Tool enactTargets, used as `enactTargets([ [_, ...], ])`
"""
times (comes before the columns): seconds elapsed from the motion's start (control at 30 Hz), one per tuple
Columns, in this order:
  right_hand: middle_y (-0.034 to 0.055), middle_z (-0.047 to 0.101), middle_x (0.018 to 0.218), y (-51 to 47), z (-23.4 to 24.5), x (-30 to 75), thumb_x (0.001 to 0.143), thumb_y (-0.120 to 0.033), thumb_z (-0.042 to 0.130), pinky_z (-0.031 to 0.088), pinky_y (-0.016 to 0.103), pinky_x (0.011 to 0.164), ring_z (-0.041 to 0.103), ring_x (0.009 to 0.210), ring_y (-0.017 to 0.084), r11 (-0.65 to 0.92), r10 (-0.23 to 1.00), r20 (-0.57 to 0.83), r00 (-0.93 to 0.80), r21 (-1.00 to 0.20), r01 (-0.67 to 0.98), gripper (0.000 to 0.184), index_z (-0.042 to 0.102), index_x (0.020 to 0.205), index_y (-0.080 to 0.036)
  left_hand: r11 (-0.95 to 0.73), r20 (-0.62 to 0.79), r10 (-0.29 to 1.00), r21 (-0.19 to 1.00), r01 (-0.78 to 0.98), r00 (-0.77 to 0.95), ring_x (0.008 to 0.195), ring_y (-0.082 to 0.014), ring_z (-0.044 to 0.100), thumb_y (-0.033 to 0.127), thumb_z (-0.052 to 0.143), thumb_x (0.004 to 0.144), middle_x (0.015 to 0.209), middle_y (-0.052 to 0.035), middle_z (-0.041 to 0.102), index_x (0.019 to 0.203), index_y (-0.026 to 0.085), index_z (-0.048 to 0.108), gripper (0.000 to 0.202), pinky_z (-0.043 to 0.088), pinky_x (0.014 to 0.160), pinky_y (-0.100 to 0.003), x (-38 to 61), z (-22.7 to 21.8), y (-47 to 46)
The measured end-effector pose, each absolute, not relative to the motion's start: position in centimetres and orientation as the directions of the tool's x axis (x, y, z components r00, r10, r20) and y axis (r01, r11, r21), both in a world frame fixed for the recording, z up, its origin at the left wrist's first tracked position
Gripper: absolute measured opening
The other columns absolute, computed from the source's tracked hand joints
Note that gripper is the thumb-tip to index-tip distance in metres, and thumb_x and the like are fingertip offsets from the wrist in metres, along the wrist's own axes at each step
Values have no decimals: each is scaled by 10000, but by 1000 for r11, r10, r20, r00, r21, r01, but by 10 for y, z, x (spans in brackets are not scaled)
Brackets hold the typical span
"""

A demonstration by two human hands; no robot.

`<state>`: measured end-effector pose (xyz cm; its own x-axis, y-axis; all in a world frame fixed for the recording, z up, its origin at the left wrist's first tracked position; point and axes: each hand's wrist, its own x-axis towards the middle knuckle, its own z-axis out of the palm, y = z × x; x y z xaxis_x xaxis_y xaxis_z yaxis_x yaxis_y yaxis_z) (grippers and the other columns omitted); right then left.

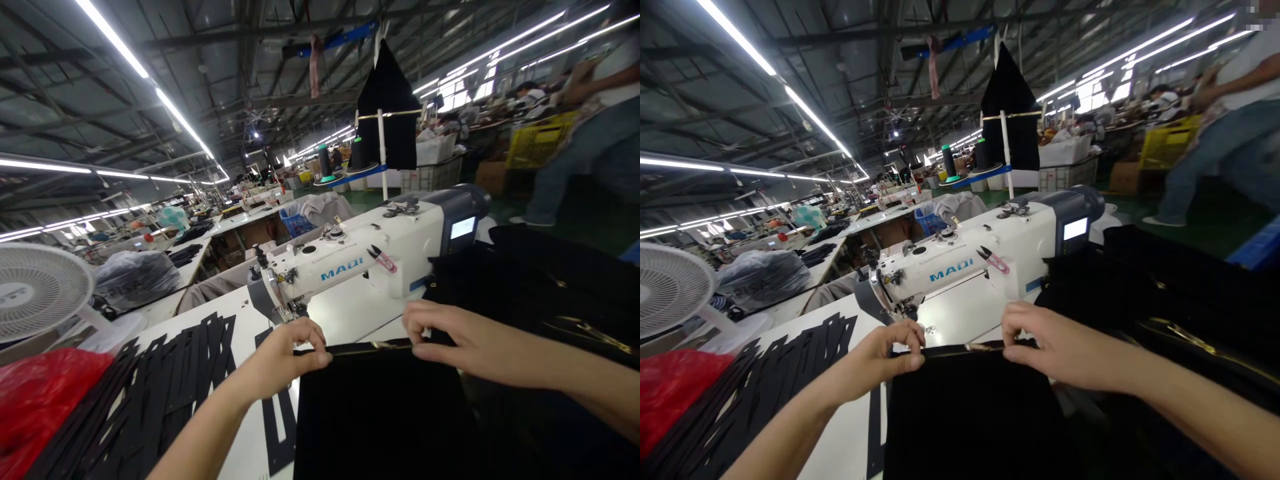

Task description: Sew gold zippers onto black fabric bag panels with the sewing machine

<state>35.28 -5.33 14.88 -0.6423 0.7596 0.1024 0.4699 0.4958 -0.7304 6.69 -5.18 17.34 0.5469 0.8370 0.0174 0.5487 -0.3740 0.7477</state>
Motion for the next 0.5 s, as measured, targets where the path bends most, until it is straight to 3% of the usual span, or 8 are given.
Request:
enactTargets([
  [0.13,18,559,759,-46,175,360,810,-409,502,416,293,677,524,727,189,498,771,110,-627,-718,486,238,498,668,-218,-416,33,831,700,581,555,865,-175,553,267,548,813,883,-16,586,702,182,562,140,407,838,-315,76,204,-49],
  [0.27,12,577,699,-38,173,370,804,-394,468,399,290,595,530,646,184,529,809,130,-573,-585,614,202,512,688,-234,-526,151,833,514,678,532,835,-164,560,207,527,835,840,2,594,743,188,556,99,426,786,-292,92,205,-42],
  [0.4,16,541,605,-20,184,387,812,-409,367,350,312,542,508,548,184,564,816,362,-452,-319,762,211,475,736,-243,-593,318,789,173,786,525,760,-165,572,170,510,867,781,2,610,815,179,565,76,441,700,-277,116,201,-25],
  [0.5,51,572,651,-22,205,399,811,-459,345,370,358,584,530,581,215,555,730,544,-414,-118,824,287,541,767,-254,-643,426,631,-181,744,649,877,-204,562,130,474,883,912,-49,624,1020,149,556,160,451,751,-313,132,208,-18],
])
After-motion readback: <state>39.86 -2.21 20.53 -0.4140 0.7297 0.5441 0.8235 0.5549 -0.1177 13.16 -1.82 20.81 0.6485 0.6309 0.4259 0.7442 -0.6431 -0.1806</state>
